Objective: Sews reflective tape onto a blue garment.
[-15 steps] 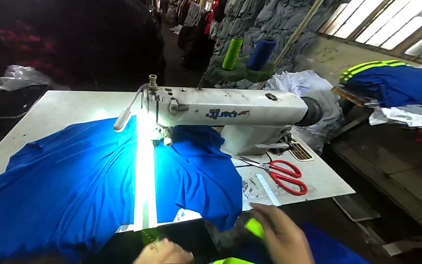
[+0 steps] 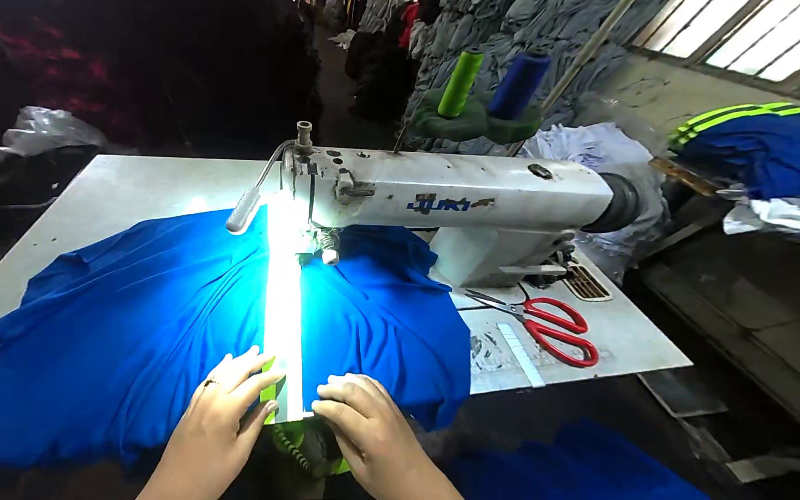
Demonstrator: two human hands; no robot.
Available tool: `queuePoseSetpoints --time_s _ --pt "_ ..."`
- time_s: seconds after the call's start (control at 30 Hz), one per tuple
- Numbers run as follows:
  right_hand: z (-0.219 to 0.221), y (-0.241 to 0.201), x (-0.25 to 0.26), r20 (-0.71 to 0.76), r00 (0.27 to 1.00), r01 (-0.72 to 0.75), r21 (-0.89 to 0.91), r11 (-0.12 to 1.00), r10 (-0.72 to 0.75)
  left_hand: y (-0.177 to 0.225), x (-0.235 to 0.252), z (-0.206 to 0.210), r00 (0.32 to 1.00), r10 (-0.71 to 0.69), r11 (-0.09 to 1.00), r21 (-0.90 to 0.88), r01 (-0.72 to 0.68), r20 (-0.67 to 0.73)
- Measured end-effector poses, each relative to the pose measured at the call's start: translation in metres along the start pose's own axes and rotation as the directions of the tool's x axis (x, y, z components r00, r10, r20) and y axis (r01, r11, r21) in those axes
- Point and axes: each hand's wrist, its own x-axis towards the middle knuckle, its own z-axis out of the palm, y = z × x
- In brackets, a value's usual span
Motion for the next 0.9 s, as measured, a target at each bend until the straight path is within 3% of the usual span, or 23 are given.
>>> queuePoseSetpoints --time_s 0.5,0.7,0.9 --pt "0.004 -0.004 -0.001 0.024 1.000 0.000 -0.116 0.993 0.003 0.001 -0.001 0.001 1.000 0.003 1.000 0.022 -0.003 -0.006" --pt "0.009 -0.003 -0.002 0.053 0.998 0.046 -0.199 0.979 -0.036 0.011 -0.003 0.001 0.959 0.282 0.957 0.075 -0.280 -0.012" --pt "0.009 -0.006 0.003 0.053 0.998 0.033 -0.224 0.974 -0.022 0.009 -0.007 -0.008 0.943 0.322 0.946 0.019 -0.324 0.082"
